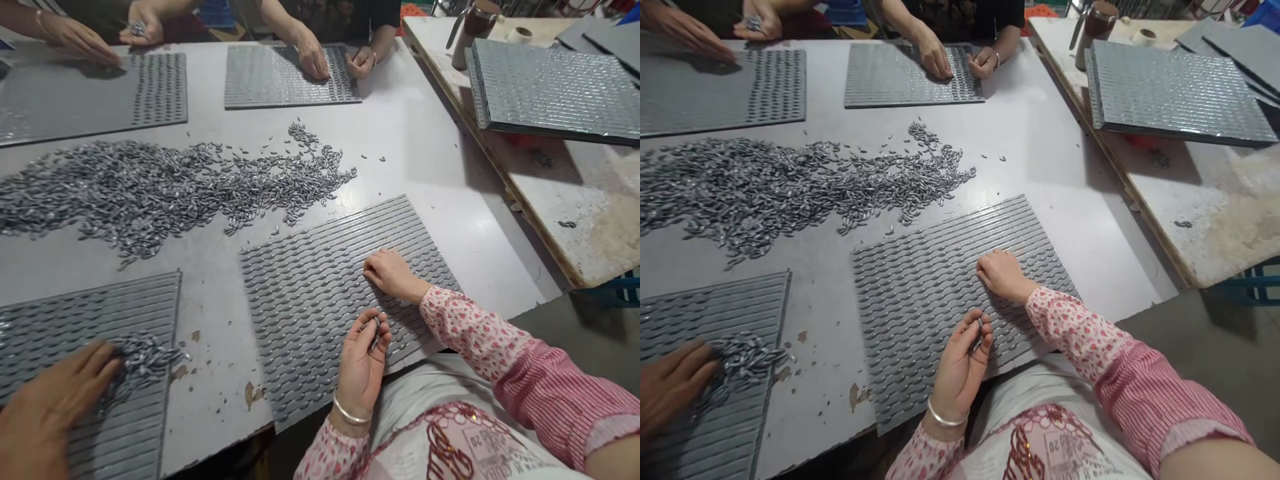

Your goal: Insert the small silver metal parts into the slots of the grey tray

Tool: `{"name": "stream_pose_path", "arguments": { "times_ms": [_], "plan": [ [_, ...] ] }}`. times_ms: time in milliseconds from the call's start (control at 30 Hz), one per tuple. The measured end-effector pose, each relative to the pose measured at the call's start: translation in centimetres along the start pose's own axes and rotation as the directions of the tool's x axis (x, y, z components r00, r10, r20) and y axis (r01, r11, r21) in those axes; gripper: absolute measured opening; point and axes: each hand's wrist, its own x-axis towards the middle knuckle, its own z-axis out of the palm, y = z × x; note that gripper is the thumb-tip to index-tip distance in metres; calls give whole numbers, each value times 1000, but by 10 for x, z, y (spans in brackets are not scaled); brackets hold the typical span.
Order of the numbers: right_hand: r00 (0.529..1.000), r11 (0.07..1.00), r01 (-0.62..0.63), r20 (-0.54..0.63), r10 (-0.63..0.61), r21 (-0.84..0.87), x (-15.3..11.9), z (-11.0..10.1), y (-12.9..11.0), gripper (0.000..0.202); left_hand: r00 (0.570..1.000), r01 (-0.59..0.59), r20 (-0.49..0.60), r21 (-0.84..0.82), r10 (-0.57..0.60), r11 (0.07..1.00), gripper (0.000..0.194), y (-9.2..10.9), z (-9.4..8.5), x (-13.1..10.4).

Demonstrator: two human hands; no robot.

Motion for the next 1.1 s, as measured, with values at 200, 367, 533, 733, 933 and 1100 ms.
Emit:
{"name": "stream_pose_path", "arguments": {
  "times_ms": [200, 367, 533, 733, 933, 1100],
  "plan": [
    [1000, 991, -5, -23, 8, 133, 5, -1, 6, 8, 998, -45, -41, 3, 45, 999, 18, 0, 3, 1],
    [992, 745, 38, 66, -110, 666, -24, -16, 5, 18, 993, -104, -50, 47, 106, 993, 23, -1, 3, 5],
    [956, 521, -68, 206, -211, 851, -53, -29, -3, 26, 977, -210, -12, 133, 214, 969, 28, -6, 3, 9],
    [972, 525, -118, 205, -110, 843, -46, -25, -1, 25, 972, -229, -18, 175, 236, 958, 26, -7, 3, 12],
    [996, 586, -90, 84, 38, 805, -31, -34, 12, 24, 988, -152, -16, 87, 154, 984, 25, 3, 0, 12],
    [954, 744, 187, 63, -294, 641, -42, -51, -3, 19, 994, -112, 33, 135, 108, 985, 25, 1, 4, 12]
  ]
}}
